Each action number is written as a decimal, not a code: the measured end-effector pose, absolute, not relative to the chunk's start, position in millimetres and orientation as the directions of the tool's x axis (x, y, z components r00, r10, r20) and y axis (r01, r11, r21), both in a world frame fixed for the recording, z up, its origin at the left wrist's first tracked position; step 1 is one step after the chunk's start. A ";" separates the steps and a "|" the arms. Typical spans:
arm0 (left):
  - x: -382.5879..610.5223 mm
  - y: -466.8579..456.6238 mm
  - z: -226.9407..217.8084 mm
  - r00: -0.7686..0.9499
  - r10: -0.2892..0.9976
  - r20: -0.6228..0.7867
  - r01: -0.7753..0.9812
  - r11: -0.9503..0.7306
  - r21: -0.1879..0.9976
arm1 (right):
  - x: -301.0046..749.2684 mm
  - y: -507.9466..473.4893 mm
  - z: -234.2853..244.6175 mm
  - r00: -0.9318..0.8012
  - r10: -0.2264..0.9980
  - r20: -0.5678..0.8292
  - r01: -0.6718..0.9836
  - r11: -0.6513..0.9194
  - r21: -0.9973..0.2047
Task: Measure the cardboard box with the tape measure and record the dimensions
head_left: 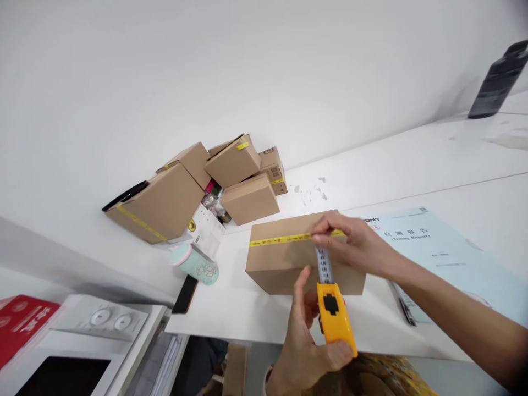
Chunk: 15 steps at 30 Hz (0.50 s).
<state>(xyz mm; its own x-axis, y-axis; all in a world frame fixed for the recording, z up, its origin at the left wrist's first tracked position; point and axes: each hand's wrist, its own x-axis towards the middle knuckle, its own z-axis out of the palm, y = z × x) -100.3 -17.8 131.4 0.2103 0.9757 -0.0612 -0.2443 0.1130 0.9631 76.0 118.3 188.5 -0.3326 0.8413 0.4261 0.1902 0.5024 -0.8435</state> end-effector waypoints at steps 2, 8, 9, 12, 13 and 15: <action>-103.5 -21.8 133.5 0.137 0.989 -0.050 -0.160 0.072 0.984 | 73.7 96.3 181.3 -0.426 0.775 0.467 0.144 0.567 -0.811; -137.4 -5.5 134.8 -0.214 0.962 0.168 -0.151 -0.203 0.968 | 88.9 79.9 155.3 -0.257 0.797 0.546 0.228 0.599 -0.767; -149.4 4.0 135.4 -0.333 0.917 0.219 -0.141 -0.278 0.950 | 93.5 84.8 150.5 -0.101 0.859 0.502 0.301 0.508 -0.807; -189.1 37.3 136.1 -0.632 0.740 0.229 -0.162 -0.415 0.895 | 104.9 101.7 134.4 0.167 0.956 0.241 0.384 0.162 -0.909; -200.7 47.0 135.8 -0.654 0.727 0.209 -0.185 -0.421 0.888 | 107.4 105.8 129.2 0.154 0.977 0.145 0.377 0.077 -0.923; -217.6 59.7 134.3 -0.644 0.747 0.167 -0.248 -0.410 0.878 | 110.7 109.9 120.5 0.046 0.999 0.014 0.348 -0.003 -0.938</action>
